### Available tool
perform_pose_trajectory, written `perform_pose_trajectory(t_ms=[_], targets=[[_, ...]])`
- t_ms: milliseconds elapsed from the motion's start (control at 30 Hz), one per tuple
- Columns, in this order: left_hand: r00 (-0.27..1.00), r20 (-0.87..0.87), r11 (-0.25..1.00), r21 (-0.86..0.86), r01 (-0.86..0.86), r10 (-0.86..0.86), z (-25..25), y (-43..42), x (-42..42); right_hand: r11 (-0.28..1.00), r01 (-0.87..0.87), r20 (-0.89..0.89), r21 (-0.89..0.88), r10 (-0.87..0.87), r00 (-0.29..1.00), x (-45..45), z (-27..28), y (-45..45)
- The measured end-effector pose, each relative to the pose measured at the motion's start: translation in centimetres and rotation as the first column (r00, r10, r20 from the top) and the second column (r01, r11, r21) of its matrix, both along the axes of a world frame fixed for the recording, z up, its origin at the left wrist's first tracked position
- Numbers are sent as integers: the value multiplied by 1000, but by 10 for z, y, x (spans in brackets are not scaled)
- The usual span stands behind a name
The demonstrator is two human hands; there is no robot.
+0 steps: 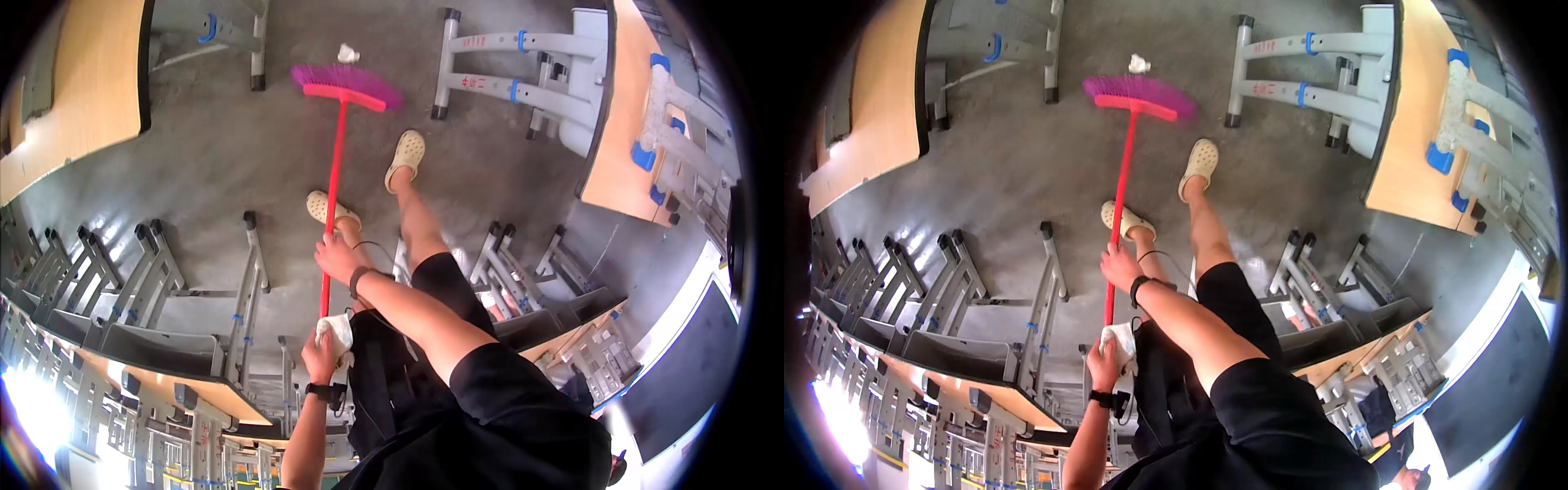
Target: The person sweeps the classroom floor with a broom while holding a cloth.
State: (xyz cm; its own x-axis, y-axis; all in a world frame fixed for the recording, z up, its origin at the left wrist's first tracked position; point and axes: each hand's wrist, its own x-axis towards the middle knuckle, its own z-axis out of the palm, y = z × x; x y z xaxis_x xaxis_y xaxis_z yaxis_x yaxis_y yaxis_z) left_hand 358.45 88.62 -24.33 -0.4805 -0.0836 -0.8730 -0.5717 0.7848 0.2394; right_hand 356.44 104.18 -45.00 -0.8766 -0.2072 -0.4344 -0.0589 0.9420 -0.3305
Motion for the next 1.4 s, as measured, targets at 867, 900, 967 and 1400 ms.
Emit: perform_pose_trajectory(t_ms=[867, 900, 967, 1400], targets=[[678, 493, 635, 285, -718, 545, -35, 485, -423, 552, 827, 216, -106, -799, 561, -436, -14, 488], [665, 509, 659, 229, -716, 546, -17, 504, -450, 591, 783, 170, -194, -765, 621, -455, -7, 512], [660, 460, 648, 214, -731, 593, -32, 530, -481, 603, 762, 83, -239, -769, 634, -496, -9, 540], [600, 393, 617, 99, -781, 697, -26, 776, -710, 557, 799, 242, -227, -763, 600, -740, -35, 758]])
